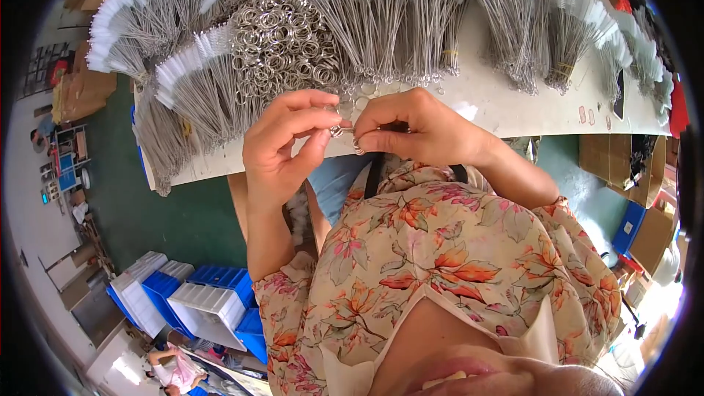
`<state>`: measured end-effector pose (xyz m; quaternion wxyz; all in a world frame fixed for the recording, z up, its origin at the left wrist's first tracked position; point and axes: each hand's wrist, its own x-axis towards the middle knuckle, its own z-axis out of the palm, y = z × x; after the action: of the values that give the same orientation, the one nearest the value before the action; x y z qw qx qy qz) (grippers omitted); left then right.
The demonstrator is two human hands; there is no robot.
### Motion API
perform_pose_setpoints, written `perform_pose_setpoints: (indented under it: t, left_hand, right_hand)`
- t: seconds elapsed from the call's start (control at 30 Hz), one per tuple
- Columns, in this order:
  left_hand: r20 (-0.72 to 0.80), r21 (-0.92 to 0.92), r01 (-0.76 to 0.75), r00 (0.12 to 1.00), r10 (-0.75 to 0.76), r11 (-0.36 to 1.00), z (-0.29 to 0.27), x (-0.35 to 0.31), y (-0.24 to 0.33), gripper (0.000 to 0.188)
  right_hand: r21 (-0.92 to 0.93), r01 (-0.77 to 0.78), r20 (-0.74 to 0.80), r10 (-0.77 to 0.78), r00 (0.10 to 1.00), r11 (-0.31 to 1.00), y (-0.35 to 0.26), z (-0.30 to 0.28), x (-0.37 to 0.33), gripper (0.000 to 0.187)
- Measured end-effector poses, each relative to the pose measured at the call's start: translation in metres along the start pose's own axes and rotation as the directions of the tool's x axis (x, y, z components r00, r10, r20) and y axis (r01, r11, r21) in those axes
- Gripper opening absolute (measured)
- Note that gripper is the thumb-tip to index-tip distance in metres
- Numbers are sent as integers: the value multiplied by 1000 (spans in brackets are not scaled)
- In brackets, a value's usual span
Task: Attach metal rings to the handle loop of small white cleaning brushes.
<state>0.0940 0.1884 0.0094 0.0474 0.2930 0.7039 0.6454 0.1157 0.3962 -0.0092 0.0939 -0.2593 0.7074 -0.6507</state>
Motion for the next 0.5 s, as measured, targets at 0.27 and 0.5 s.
perform_pose_setpoints:
  t: [0.27,0.5]
  left_hand:
    - [-184,-81,-29,983,13,996,24,11,15,25]
    - [-181,298,-251,933,312,921,22,22,25,27]
  right_hand:
    - [553,-338,55,372,927,762,-22,-17,0,16]
    - [529,-192,-153,315,937,827,-57,-9,20,15]
